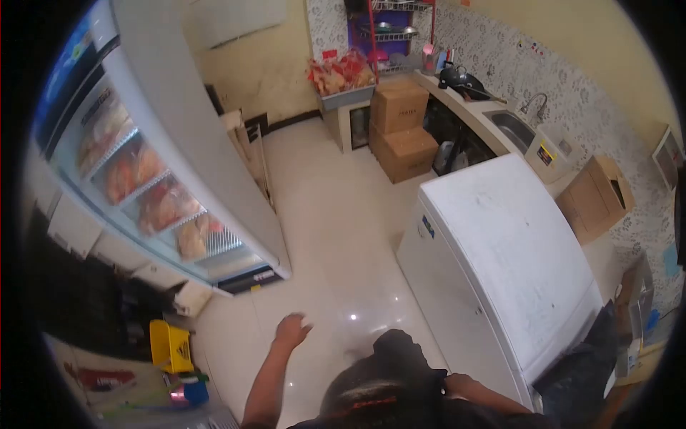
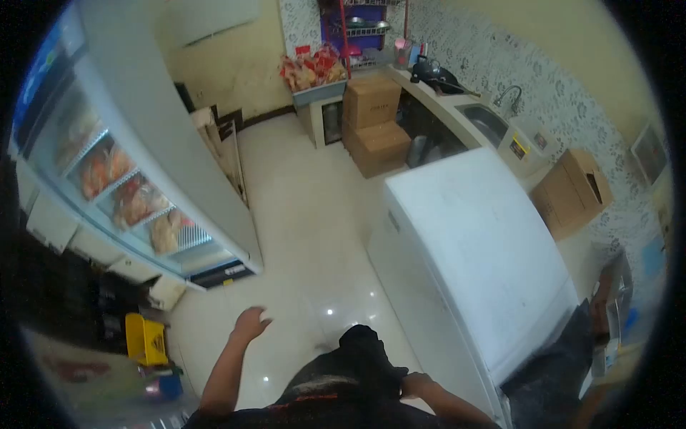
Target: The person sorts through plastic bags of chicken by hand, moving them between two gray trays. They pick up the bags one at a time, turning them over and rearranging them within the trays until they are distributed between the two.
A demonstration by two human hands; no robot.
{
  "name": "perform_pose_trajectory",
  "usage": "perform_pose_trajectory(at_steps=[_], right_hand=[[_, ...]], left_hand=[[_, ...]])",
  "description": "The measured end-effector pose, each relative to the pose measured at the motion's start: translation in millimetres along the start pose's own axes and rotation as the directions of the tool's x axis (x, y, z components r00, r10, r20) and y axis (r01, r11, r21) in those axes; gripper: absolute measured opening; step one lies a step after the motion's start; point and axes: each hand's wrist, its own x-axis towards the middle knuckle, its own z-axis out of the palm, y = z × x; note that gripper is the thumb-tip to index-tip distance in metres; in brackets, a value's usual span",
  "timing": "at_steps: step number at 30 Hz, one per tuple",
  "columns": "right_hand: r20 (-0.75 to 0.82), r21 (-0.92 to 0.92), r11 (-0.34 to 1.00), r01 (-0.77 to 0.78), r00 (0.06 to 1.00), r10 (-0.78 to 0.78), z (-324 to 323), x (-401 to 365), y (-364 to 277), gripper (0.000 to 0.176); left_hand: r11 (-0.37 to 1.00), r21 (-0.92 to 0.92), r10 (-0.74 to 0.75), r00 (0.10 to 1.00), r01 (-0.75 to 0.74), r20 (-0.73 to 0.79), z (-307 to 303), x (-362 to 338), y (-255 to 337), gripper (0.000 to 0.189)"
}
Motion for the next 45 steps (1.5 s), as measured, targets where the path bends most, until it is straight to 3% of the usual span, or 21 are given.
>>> perform_pose_trajectory(at_steps=[2,4,7,9,10,12,13,17,19,22,24,26,29,32,33,35,37,39,40,41,45], right_hand=[[-0.089,0.01,0.995,-0.1,0.991,0.1,-45.7,31.3,-2.2,0.043],[-0.185,0.053,0.986,-0.159,0.969,0.166,-90.5,72.0,3.4,0.042],[-0.13,0.19,0.972,-0.138,0.978,0.165,-172.1,131.2,11.1,0.042],[-0.179,0.222,0.965,-0.138,0.967,0.179,-255.8,155.3,17.1,0.034],[-0.222,0.099,0.995,-0.032,0.973,0.054,-289.2,182.3,37.1,0.042],[-0.219,0.088,0.983,-0.164,0.959,0.18,-392.5,227.0,45.0,0.044],[-0.424,0.095,0.993,-0.068,0.9,0.102,-444.9,232.2,42.5,0.046],[-0.632,0.066,0.996,-0.054,0.77,0.083,-687.2,260.8,10.1,0.041],[-0.673,-0.151,0.987,-0.047,0.736,-0.068,-794.8,274.7,-14.6,0.039],[-0.694,-0.244,0.968,0.049,0.689,-0.21,-922.3,320.2,-53.5,0.038],[-0.721,-0.184,0.966,0.179,0.643,-0.257,-992.0,349.6,-83.5,0.039],[-0.712,-0.132,0.969,0.21,0.66,-0.24,-1049.2,385.9,-109.4,0.039],[-0.657,-0.131,0.97,0.207,0.714,-0.241,-1113.9,429.9,-132.0,0.038],[-0.6,-0.083,0.953,0.291,0.749,-0.281,-1175.3,461.2,-143.3,0.038],[-0.65,-0.073,0.952,0.298,0.71,-0.272,-1195.2,478.4,-138.2,0.038],[-0.748,-0.066,0.95,0.305,0.615,-0.249,-1242.5,517.2,-116.9,0.04],[-0.955,-0.065,0.983,0.169,0.276,-0.11,-1309.6,554.6,-96.9,0.049],[-0.992,0.09,0.97,0.226,0.105,0.068,-1397.6,596.6,-64.0,0.056],[-0.976,0.217,0.921,0.324,0.082,0.201,-1444.5,607.9,-56.5,0.064],[-0.94,0.332,0.846,0.417,0.074,0.333,-1488.4,618.6,-53.4,0.071],[-0.828,0.542,0.805,0.241,0.315,0.464,-1568.8,737.7,-37.6,0.084]], left_hand=[[0.962,-0.093,0.244,0.96,-0.257,-0.138,-43.5,111.6,63.4,0.041],[0.851,-0.459,0.275,0.961,-0.257,-0.028,-75.9,197.6,118.6,0.043],[0.772,-0.564,0.447,0.882,-0.295,0.151,-86.0,297.4,128.8,0.045],[0.846,-0.406,0.444,0.878,-0.345,0.179,-75.7,347.1,94.7,0.039],[0.89,-0.322,0.391,0.904,-0.323,0.174,-58.8,367.6,63.7,0.04],[0.943,-0.211,0.294,0.942,-0.259,0.158,-52.8,392.7,-0.1,0.044],[0.962,-0.269,0.12,0.963,-0.052,0.241,-58.4,400.1,-26.3,0.043],[0.923,-0.331,-0.181,0.98,0.198,0.079,-101.3,432.8,-109.0,0.039],[0.859,-0.347,-0.366,0.925,0.377,0.099,-122.8,457.0,-139.2,0.036],[0.686,-0.459,-0.577,0.807,0.564,0.129,-141.4,504.5,-179.3,0.034],[0.701,-0.439,-0.581,0.807,0.562,0.106,-162.7,555.1,-195.4,0.034],[0.732,-0.374,-0.581,0.808,0.569,0.093,-179.3,613.3,-219.7,0.035],[0.759,-0.422,-0.498,0.86,0.495,0.113,-210.1,721.3,-253.4,0.035],[0.919,-0.3,-0.262,0.965,0.258,0.029,-270.6,846.9,-263.6,0.034],[0.947,-0.263,-0.183,0.983,0.184,0.028,-273.2,890.2,-278.4,0.035],[0.909,-0.336,-0.208,0.967,0.246,0.144,-336.2,982.2,-247.3,0.037],[0.928,-0.321,-0.149,0.978,0.189,0.146,-375.2,1078.1,-225.0,0.039],[0.957,-0.29,0.013,0.999,-0.002,0.034,-402.4,1170.4,-197.7,0.035],[0.963,-0.252,0.08,0.995,-0.094,-0.064,-409.9,1215.3,-179.5,0.034],[0.961,-0.206,0.152,0.976,-0.183,-0.158,-414.8,1259.3,-158.0,0.034],[0.917,-0.103,0.336,0.885,-0.386,-0.322,-407.1,1398.3,-85.4,0.037]])
